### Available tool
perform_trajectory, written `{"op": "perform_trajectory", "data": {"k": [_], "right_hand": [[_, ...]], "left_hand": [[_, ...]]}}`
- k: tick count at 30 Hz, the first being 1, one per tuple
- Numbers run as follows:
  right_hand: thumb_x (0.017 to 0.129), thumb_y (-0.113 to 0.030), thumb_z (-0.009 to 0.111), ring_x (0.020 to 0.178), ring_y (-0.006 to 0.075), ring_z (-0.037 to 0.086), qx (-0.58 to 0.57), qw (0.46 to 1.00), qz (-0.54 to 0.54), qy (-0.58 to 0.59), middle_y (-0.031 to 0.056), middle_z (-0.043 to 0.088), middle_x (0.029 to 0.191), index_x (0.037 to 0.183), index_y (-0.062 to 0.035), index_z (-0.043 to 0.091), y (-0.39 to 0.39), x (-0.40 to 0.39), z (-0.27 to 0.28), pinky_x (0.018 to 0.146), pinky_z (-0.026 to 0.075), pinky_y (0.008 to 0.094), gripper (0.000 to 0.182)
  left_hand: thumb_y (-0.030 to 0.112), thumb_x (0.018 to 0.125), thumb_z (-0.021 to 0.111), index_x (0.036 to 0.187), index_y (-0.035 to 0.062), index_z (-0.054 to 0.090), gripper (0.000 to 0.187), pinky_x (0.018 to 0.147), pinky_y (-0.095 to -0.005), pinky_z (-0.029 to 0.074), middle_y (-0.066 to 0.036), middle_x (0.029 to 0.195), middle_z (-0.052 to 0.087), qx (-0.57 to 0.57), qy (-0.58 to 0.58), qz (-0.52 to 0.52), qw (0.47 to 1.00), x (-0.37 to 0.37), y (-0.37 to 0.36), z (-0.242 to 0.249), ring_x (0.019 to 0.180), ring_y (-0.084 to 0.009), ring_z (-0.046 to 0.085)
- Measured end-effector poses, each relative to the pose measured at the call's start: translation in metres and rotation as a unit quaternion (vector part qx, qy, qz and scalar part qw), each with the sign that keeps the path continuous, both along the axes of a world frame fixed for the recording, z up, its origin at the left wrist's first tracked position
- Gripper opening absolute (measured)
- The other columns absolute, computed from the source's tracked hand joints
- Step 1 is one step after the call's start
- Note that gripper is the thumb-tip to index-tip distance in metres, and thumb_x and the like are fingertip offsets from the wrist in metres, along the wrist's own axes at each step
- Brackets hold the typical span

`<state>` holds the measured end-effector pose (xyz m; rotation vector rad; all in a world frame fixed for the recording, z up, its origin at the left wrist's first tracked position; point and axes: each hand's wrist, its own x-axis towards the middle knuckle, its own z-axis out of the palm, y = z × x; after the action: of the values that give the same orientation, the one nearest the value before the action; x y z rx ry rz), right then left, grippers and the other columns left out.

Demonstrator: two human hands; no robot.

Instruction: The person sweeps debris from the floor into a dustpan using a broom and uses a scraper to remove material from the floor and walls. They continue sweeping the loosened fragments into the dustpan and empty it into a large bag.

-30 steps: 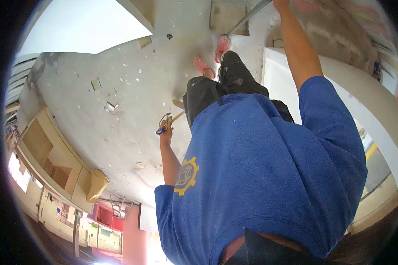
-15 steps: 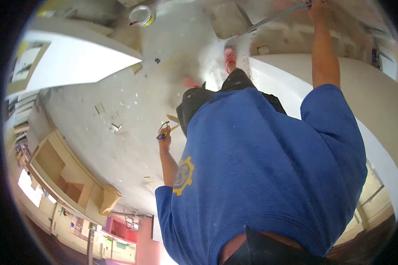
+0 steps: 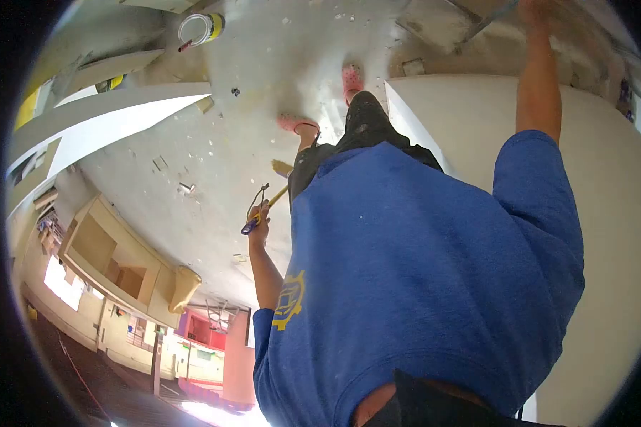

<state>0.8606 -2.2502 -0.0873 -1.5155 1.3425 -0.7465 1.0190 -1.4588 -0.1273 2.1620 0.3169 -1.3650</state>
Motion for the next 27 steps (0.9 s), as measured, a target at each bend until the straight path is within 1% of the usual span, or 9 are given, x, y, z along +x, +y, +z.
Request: {"op": "perform_trajectory", "data": {"k": [4, 6, 9, 13, 16, 19, 22, 24, 27], "right_hand": [[0.076, -0.012, 0.058, 0.06, 0.0109, 0.04, -0.167, 0.95, 0.212, 0.157, -0.0007, 0.043, 0.062, 0.072, -0.0047, 0.052, -0.045, 0.019, -0.115, 0.052, 0.035, 0.0275, 0.011], [0.077, -0.011, 0.058, 0.058, 0.0109, 0.038, -0.113, 0.954, 0.242, 0.135, -0.0007, 0.042, 0.061, 0.071, -0.0045, 0.051, -0.034, 0.036, -0.121, 0.051, 0.034, 0.0275, 0.011], [0.077, -0.009, 0.057, 0.054, 0.0109, 0.035, -0.027, 0.953, 0.282, 0.11, -0.0006, 0.04, 0.059, 0.069, -0.0042, 0.048, 0.049, 0.084, -0.082, 0.049, 0.033, 0.0275, 0.013], [0.076, -0.007, 0.059, 0.051, 0.0096, 0.032, -0.094, 0.958, 0.264, 0.067, -0.0005, 0.038, 0.057, 0.069, -0.0041, 0.048, 0.106, 0.104, -0.104, 0.047, 0.032, 0.0272, 0.013], [0.074, -0.007, 0.061, 0.051, 0.0087, 0.034, 0.021, 0.946, 0.314, 0.078, -0.0025, 0.04, 0.057, 0.069, -0.0042, 0.051, 0.165, 0.134, -0.088, 0.047, 0.032, 0.0265, 0.012], [0.074, -0.011, 0.061, 0.05, 0.0085, 0.035, -0.016, 0.904, 0.427, -0.002, -0.0029, 0.041, 0.055, 0.066, -0.0047, 0.051, 0.245, 0.18, -0.074, 0.046, 0.031, 0.0261, 0.014], [0.073, -0.018, 0.06, 0.049, 0.0084, 0.044, -0.166, 0.811, 0.56, -0.037, 0.0025, 0.047, 0.053, 0.065, -0.0037, 0.054, 0.317, 0.233, -0.097, 0.047, 0.036, 0.0275, 0.017], [0.074, -0.019, 0.059, 0.049, 0.0086, 0.043, -0.058, 0.768, 0.635, -0.061, 0.0022, 0.045, 0.052, 0.065, -0.0033, 0.053, 0.383, 0.267, -0.111, 0.047, 0.035, 0.0268, 0.019], [0.075, -0.02, 0.059, 0.05, 0.0095, 0.044, -0.071, 0.719, 0.689, -0.058, 0.004, 0.047, 0.054, 0.067, -0.002, 0.053, 0.487, 0.314, -0.101, 0.048, 0.036, 0.0275, 0.02]], "left_hand": [[0.037, 0.083, 0.058, 0.097, 0.0102, 0.057, 0.03, 0.078, -0.0336, 0.043, -0.001, 0.096, 0.054, -0.005, 0.01, 0.054, 0.998, -0.015, -0.014, 0.009, 0.092, -0.0124, 0.049], [0.038, 0.082, 0.058, 0.103, 0.0096, 0.055, 0.035, 0.087, -0.0402, 0.039, -0.004, 0.112, 0.055, -0.004, 0.035, 0.075, 0.997, -0.018, -0.015, 0.009, 0.109, -0.0172, 0.046], [0.035, 0.083, 0.059, 0.089, 0.0107, 0.057, 0.025, 0.073, -0.0298, 0.043, 0.001, 0.093, 0.056, -0.007, 0.024, 0.104, 0.994, -0.026, -0.003, 0.0, 0.086, -0.0093, 0.049], [0.034, 0.083, 0.06, 0.088, 0.0105, 0.057, 0.024, 0.072, -0.0278, 0.042, 0.002, 0.093, 0.056, -0.024, 0.022, 0.124, 0.992, -0.037, 0.012, -0.012, 0.085, -0.0087, 0.048], [0.035, 0.083, 0.059, 0.094, 0.0102, 0.059, 0.027, 0.072, -0.0275, 0.042, 0.001, 0.093, 0.056, -0.059, 0.016, 0.146, 0.987, -0.046, 0.036, -0.021, 0.084, -0.0086, 0.048], [0.035, 0.084, 0.059, 0.096, 0.0102, 0.059, 0.028, 0.075, -0.0292, 0.042, 0.001, 0.093, 0.056, -0.054, 0.016, 0.178, 0.982, -0.056, 0.07, -0.025, 0.086, -0.009, 0.049], [0.034, 0.084, 0.056, 0.102, 0.01, 0.057, 0.03, 0.084, -0.0362, 0.042, -0.003, 0.111, 0.054, -0.031, 0.036, 0.237, 0.97, -0.06, 0.097, -0.019, 0.104, -0.0143, 0.047], [0.033, 0.084, 0.057, 0.101, 0.0097, 0.057, 0.029, 0.085, -0.0369, 0.042, -0.003, 0.112, 0.055, -0.054, 0.013, 0.282, 0.958, -0.072, 0.128, -0.02, 0.105, -0.0147, 0.048], [0.03, 0.084, 0.058, 0.098, 0.0095, 0.058, 0.025, 0.081, -0.0341, 0.042, -0.002, 0.112, 0.056, -0.067, -0.014, 0.344, 0.937, -0.095, 0.163, -0.02, 0.102, -0.0142, 0.049]]}}
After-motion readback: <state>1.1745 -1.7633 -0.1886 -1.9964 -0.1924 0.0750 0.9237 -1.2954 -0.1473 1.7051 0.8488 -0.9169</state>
